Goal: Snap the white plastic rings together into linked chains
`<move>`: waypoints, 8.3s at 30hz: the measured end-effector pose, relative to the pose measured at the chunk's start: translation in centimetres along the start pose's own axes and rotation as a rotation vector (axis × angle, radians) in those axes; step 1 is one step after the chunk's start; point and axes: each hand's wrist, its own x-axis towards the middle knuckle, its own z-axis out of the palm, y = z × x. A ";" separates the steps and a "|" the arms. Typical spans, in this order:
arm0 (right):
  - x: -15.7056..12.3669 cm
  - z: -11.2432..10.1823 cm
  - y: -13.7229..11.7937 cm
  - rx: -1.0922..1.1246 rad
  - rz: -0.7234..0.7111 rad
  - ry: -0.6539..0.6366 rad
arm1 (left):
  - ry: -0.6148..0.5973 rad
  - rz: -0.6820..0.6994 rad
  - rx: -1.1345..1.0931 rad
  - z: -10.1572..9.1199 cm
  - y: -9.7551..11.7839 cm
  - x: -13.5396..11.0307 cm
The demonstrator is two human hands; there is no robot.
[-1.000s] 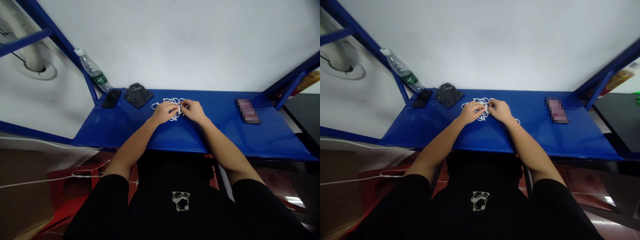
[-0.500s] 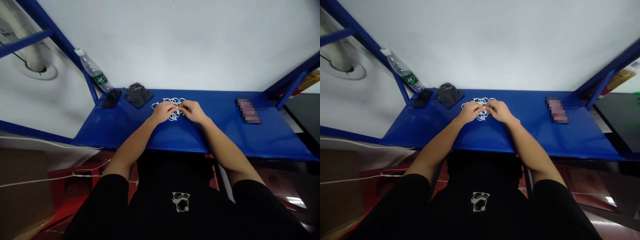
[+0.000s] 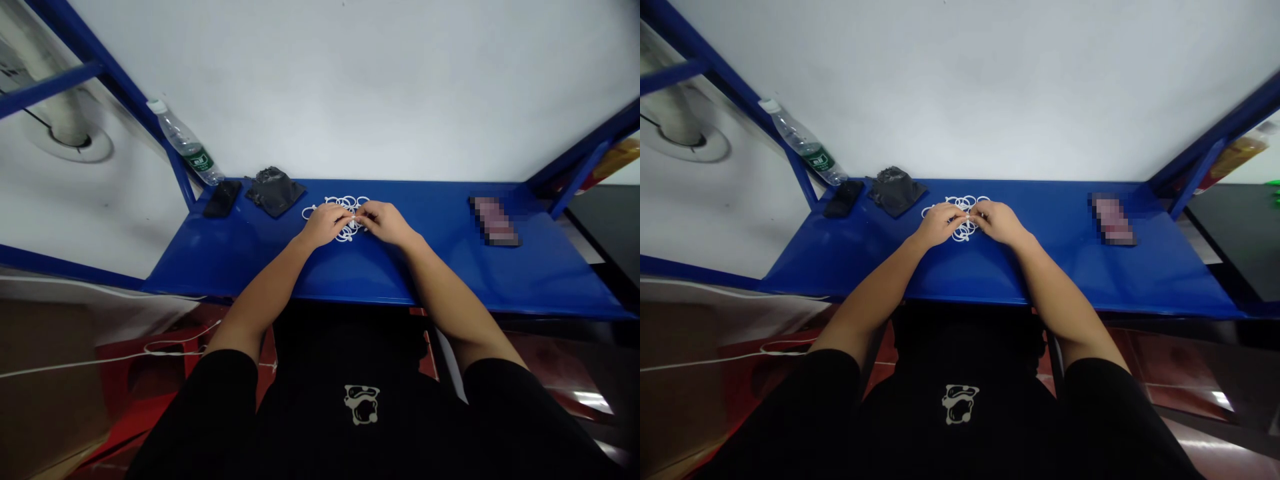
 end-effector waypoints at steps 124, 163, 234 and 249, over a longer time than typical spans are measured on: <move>0.7 3.3 2.5 -0.102 0.061 -0.096 | -0.252 -0.421 0.027 -0.5 -1.8 -0.3; 0.3 3.3 2.1 0.109 0.015 0.156 | 0.170 -0.076 -0.086 0.7 -1.1 -0.4; -0.3 1.1 2.3 -0.046 0.112 0.140 | 0.249 -0.276 -0.033 0.0 -3.1 -0.4; -0.4 2.0 1.0 0.040 -0.022 0.094 | 0.057 -0.110 -0.116 -0.2 0.4 -0.1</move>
